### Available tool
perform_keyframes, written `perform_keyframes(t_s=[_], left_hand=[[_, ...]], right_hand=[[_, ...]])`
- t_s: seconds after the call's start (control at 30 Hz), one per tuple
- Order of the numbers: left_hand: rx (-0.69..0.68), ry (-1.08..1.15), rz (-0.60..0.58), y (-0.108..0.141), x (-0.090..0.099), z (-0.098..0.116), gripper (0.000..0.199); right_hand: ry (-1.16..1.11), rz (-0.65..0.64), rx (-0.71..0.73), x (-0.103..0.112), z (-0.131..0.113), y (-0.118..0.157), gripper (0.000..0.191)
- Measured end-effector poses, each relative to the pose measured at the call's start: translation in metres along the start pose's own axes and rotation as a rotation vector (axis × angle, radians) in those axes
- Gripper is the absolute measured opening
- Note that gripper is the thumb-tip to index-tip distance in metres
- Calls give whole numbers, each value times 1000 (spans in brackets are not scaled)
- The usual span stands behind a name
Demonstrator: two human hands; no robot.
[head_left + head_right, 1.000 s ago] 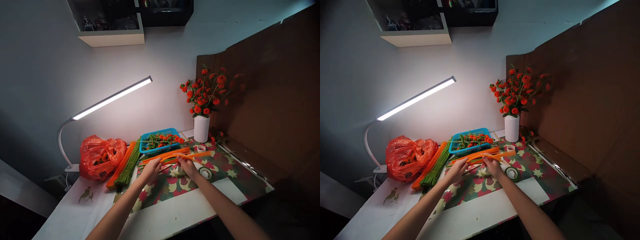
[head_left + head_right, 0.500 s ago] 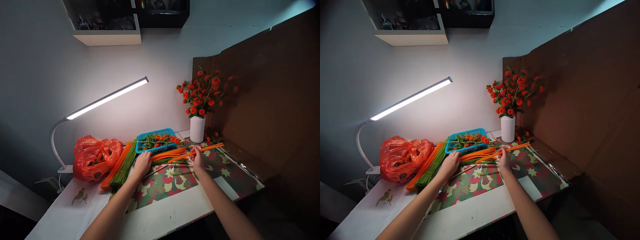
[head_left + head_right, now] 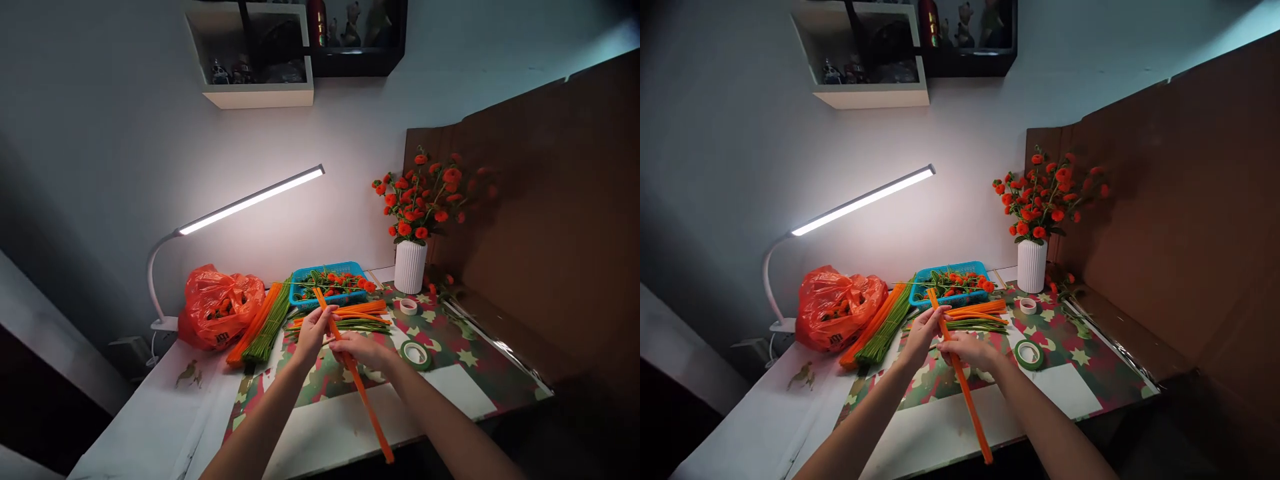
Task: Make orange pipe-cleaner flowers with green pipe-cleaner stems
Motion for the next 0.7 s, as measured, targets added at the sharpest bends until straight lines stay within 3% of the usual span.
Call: perform_keyframes(t_s=[0.1,0.23,0.47,0.7], left_hand=[[84,66,94,6,12,-9,56],[123,33,1,15,21,-9,52],[67,-46,-282,22,8,15,44],[112,-146,-363,29,13,35,44]], right_hand=[[-19,26,-1,1,2,-3,36],[-155,401,164,23,-12,3,40],[-229,444,261,4,-40,7,34],[-265,393,253,-2,-47,7,30]])
Point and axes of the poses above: each hand's wrist, its own y-axis away from the middle knuckle, its own x-axis out of the back of the hand, z = x × y, the point moved 4 cm from there along -y, towards the middle knuckle, and after that the axes turned 10 degrees about -x, right-handed, at the moved point
